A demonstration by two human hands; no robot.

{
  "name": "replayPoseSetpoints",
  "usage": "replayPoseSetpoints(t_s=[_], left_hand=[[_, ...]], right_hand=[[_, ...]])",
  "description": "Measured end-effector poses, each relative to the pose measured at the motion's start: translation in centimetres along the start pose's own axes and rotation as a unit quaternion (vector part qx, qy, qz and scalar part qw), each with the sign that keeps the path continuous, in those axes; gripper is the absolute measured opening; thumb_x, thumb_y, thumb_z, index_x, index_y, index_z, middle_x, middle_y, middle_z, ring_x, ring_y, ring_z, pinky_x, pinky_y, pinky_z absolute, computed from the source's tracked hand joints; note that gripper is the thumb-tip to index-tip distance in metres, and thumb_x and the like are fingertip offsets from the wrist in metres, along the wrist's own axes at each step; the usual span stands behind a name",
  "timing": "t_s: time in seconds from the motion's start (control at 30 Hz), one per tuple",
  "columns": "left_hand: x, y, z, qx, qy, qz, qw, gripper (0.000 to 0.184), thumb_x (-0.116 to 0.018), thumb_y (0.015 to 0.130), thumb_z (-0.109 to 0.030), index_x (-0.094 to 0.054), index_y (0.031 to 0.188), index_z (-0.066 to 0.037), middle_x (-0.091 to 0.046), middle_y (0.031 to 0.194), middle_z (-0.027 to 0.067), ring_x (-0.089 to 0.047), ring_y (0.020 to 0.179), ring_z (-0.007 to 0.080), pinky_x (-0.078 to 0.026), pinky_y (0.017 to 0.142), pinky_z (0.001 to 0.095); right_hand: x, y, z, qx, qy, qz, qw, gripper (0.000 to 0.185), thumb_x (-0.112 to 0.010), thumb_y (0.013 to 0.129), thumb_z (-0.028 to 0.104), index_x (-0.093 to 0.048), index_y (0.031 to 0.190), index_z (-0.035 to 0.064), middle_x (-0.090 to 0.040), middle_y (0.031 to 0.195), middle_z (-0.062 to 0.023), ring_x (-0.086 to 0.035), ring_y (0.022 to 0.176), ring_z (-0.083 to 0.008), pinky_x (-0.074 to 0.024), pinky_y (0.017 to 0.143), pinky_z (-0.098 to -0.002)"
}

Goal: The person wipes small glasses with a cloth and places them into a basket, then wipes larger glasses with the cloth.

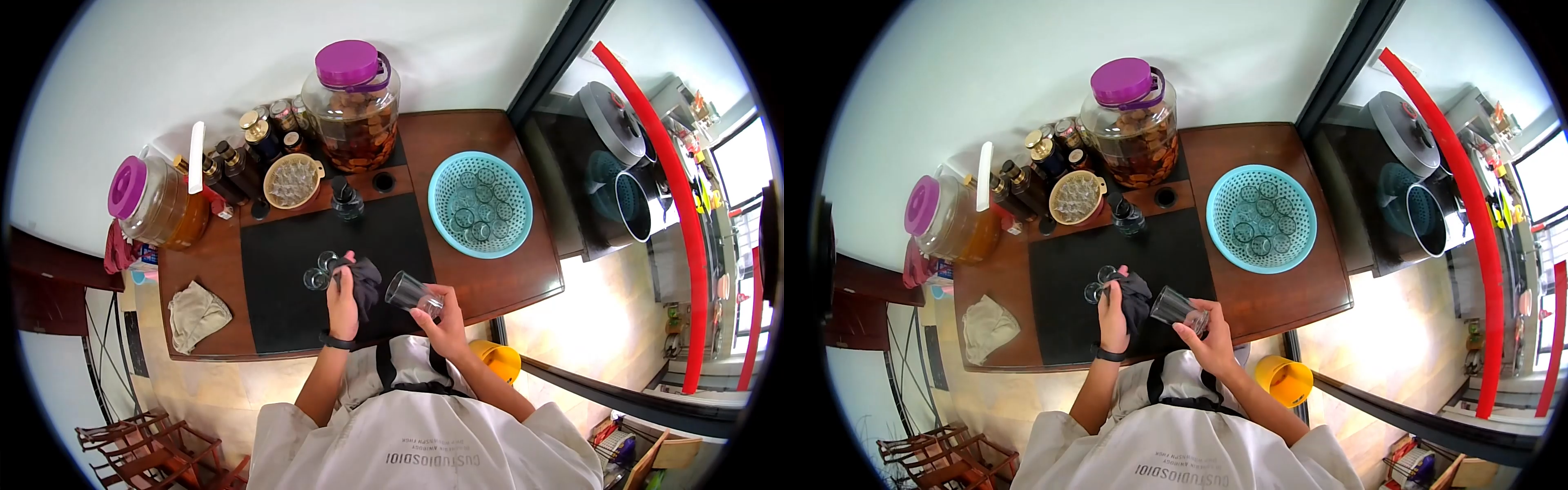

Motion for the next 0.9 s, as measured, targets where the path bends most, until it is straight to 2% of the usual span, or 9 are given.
replayPoseSetpoints(t_s=[0.03,0.07,0.13,0.2,0.23,0.37,0.53,0.8,0.9], left_hand=[[0.2,-0.1,-1.4,-0.149,0.264,0.001,0.953,0.032,-0.049,0.100,-0.028,-0.060,0.117,-0.004,-0.054,0.132,0.0197,-0.058,0.107,0.0234,-0.043,0.093,0.0311],[-0.5,-0.8,-2.1,-0.284,0.504,0.002,0.816,0.027,-0.054,0.098,-0.028,-0.064,0.113,-0.008,-0.053,0.131,0.0222,-0.062,0.096,0.0219,-0.047,0.084,0.0286],[-3.4,-2.1,-5.2,-0.293,0.551,0.002,0.781,0.024,-0.056,0.096,-0.028,-0.066,0.108,-0.010,-0.061,0.116,0.0225,-0.066,0.085,0.0284,-0.052,0.072,0.0333],[-4.0,-1.8,-5.5,-0.267,0.730,0.032,0.628,0.021,-0.058,0.094,-0.027,-0.066,0.105,-0.012,-0.067,0.091,0.0179,-0.066,0.071,0.0336,-0.052,0.058,0.0408],[-4.6,-2.0,-6.1,-0.309,0.722,0.029,0.618,0.020,-0.059,0.093,-0.028,-0.065,0.106,-0.013,-0.065,0.072,0.0144,-0.063,0.062,0.0345,-0.050,0.053,0.0436],[-6.0,-2.6,-6.8,-0.239,0.755,0.072,0.607,0.020,-0.055,0.095,-0.025,-0.063,0.109,-0.013,-0.067,0.074,0.0146,-0.064,0.064,0.0355,-0.051,0.056,0.0430],[-9.2,-4.5,-7.3,-0.365,0.667,0.121,0.638,0.020,-0.064,0.089,-0.020,-0.064,0.107,-0.013,-0.060,0.082,0.0107,-0.063,0.070,0.0312,-0.050,0.058,0.0383],[-12.5,-5.4,-6.6,-0.462,0.628,0.214,0.588,0.023,-0.070,0.082,-0.019,-0.066,0.105,-0.014,-0.056,0.086,0.0025,-0.057,0.082,0.0217,-0.048,0.068,0.0346],[-12.4,-4.7,-5.4,-0.424,0.584,0.246,0.647,0.023,-0.067,0.085,-0.017,-0.066,0.108,-0.012,-0.063,0.084,0.0039,-0.061,0.080,0.0239,-0.047,0.074,0.0367]], right_hand=[[-0.1,-0.1,-0.1,-0.007,-0.007,0.013,1.000,0.047,-0.071,0.087,0.016,-0.044,0.122,0.0011,-0.058,0.087,-0.0038,-0.054,0.077,-0.0088,-0.0458,0.071,-0.0244],[-0.2,-0.2,-0.2,-0.015,-0.014,0.026,0.999,0.046,-0.069,0.088,0.014,-0.043,0.123,0.0016,-0.056,0.088,-0.0024,-0.052,0.078,-0.0078,-0.0444,0.071,-0.0235],[0.0,-0.3,-0.5,-0.016,-0.016,0.028,0.999,0.046,-0.070,0.088,0.014,-0.043,0.123,0.0015,-0.056,0.087,-0.0026,-0.052,0.078,-0.0078,-0.0442,0.071,-0.0235],[-0.1,-0.3,-0.9,-0.016,-0.017,0.033,0.999,0.046,-0.070,0.087,0.013,-0.043,0.123,0.0014,-0.056,0.086,-0.0027,-0.052,0.077,-0.0077,-0.0439,0.070,-0.0235],[0.1,-0.3,-1.0,-0.005,-0.022,0.018,1.000,0.047,-0.072,0.086,0.016,-0.044,0.121,0.0010,-0.058,0.082,-0.0029,-0.053,0.072,-0.0083,-0.0445,0.067,-0.0242],[0.7,-0.1,-0.8,0.007,-0.041,-0.009,0.999,0.048,-0.073,0.085,0.020,-0.047,0.119,0.0005,-0.060,0.077,-0.0032,-0.055,0.068,-0.0089,-0.0456,0.064,-0.0249],[1.6,-0.3,-1.3,0.005,-0.015,-0.033,0.999,0.048,-0.073,0.085,0.018,-0.046,0.121,0.0003,-0.060,0.083,-0.0038,-0.056,0.073,-0.0093,-0.0473,0.069,-0.0249],[2.6,-0.4,-1.0,-0.005,0.030,-0.052,0.998,0.048,-0.071,0.086,0.015,-0.045,0.122,-0.0005,-0.060,0.102,-0.0084,-0.057,0.090,-0.0119,-0.0478,0.082,-0.0257],[2.9,-0.8,-0.9,0.009,-0.017,-0.045,0.999,0.050,-0.073,0.085,0.013,-0.044,0.123,-0.0013,-0.061,0.106,-0.0116,-0.059,0.093,-0.0142,-0.0498,0.082,-0.0284]])
Point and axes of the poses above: each hand's wrist, its own y-axis towards the middle knuckle, its own x-axis out of the back of the hand, z = x × y, the point moved 6 cm from there along y, towards the middle knuckle
